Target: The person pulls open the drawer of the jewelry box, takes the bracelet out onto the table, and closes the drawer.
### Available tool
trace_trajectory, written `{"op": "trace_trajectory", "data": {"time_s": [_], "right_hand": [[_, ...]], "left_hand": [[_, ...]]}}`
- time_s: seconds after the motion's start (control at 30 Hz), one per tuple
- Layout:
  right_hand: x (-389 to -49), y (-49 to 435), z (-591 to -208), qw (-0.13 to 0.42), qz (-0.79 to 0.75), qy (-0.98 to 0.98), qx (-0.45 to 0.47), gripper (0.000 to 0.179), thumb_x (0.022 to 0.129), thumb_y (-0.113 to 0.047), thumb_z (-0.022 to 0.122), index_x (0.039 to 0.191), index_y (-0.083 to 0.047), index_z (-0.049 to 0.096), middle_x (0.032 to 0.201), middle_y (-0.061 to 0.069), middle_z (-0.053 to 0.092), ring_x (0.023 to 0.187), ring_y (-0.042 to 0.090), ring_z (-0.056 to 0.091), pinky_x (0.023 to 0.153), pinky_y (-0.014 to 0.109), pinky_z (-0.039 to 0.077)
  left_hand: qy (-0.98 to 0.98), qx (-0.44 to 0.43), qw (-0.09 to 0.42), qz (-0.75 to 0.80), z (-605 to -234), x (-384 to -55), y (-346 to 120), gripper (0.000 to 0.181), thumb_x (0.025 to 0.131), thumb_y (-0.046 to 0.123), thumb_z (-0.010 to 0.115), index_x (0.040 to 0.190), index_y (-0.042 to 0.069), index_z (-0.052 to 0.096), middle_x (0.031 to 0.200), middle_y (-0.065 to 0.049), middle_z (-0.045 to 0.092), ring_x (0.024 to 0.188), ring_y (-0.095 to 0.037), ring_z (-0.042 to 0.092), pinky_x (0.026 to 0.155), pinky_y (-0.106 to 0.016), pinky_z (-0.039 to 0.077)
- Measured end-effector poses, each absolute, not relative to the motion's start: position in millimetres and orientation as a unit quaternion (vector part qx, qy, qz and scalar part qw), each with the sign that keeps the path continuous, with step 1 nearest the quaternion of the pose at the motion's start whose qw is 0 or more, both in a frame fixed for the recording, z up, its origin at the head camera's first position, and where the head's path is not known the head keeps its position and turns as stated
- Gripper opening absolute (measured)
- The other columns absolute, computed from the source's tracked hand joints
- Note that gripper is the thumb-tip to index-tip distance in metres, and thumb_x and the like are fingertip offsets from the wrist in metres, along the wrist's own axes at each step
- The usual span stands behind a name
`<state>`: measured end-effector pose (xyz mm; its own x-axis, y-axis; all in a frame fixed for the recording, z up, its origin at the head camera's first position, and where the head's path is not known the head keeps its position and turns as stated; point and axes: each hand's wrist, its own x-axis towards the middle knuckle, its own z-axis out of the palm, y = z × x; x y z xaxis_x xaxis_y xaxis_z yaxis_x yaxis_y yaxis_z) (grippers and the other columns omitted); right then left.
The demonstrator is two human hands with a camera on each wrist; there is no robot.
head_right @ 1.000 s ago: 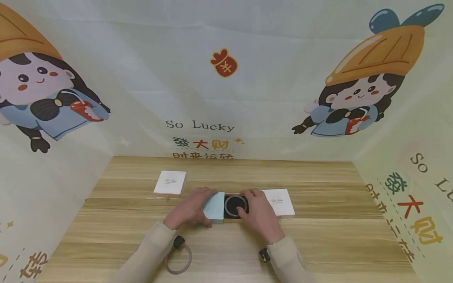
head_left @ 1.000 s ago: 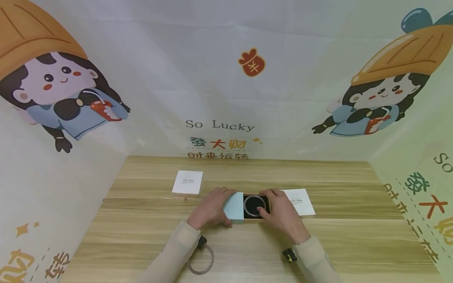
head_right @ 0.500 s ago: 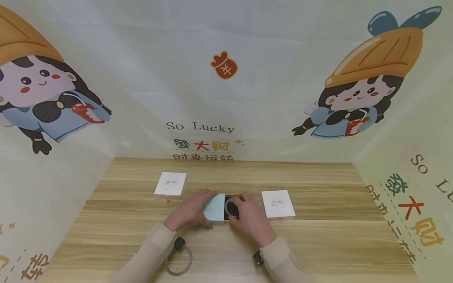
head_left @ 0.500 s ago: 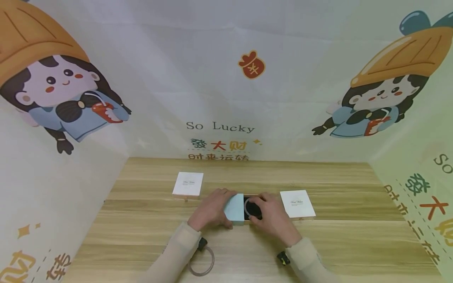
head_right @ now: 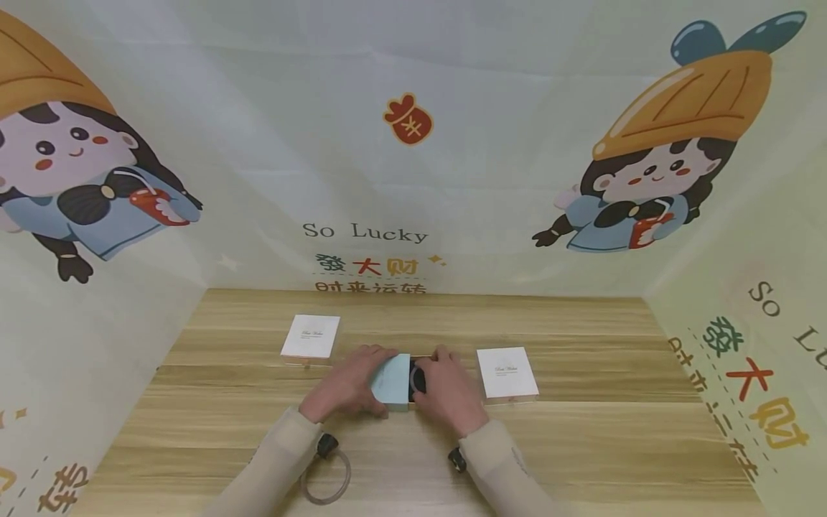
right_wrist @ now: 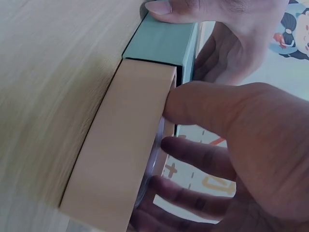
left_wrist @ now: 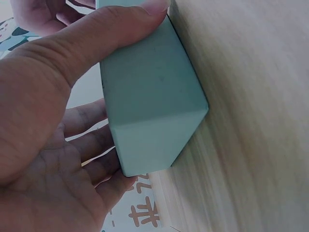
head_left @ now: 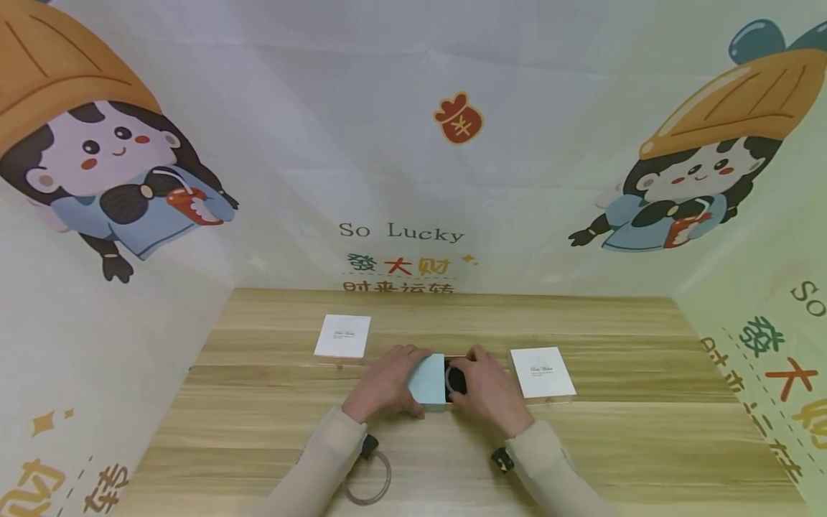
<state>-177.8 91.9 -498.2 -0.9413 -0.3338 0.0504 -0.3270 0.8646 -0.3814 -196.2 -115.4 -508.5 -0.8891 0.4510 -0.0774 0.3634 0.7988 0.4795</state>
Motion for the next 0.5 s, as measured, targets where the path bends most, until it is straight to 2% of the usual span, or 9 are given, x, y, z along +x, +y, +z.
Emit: {"op": "trace_trajectory", "data": {"time_s": [0.23, 0.5], "right_hand": [[-180.0, 83.0, -495.1, 0.017, -0.172, 0.972, -0.157, 0.048, 0.078, -0.014, 0.08, 0.125, -0.007, 0.072, 0.113, 0.017, 0.061, 0.092, 0.028, 0.055, 0.063, 0.038, 0.054], [-181.4, 82.4, -495.0, 0.024, -0.18, 0.972, -0.151, 0.052, 0.075, -0.016, 0.081, 0.125, -0.007, 0.073, 0.111, 0.017, 0.061, 0.091, 0.027, 0.053, 0.061, 0.035, 0.05]], "left_hand": [[0.944, 0.212, 0.096, 0.234, -508.6, -196.2, -115.3, 0.101, 0.06, 0.024, 0.099, 0.148, 0.015, 0.051, 0.141, -0.006, 0.06, 0.122, -0.025, 0.054, 0.104, -0.045, 0.049], [0.944, 0.21, 0.098, 0.235, -509.5, -196.3, -114.9, 0.101, 0.059, 0.024, 0.1, 0.148, 0.015, 0.052, 0.14, -0.006, 0.06, 0.121, -0.025, 0.054, 0.102, -0.045, 0.05]]}}
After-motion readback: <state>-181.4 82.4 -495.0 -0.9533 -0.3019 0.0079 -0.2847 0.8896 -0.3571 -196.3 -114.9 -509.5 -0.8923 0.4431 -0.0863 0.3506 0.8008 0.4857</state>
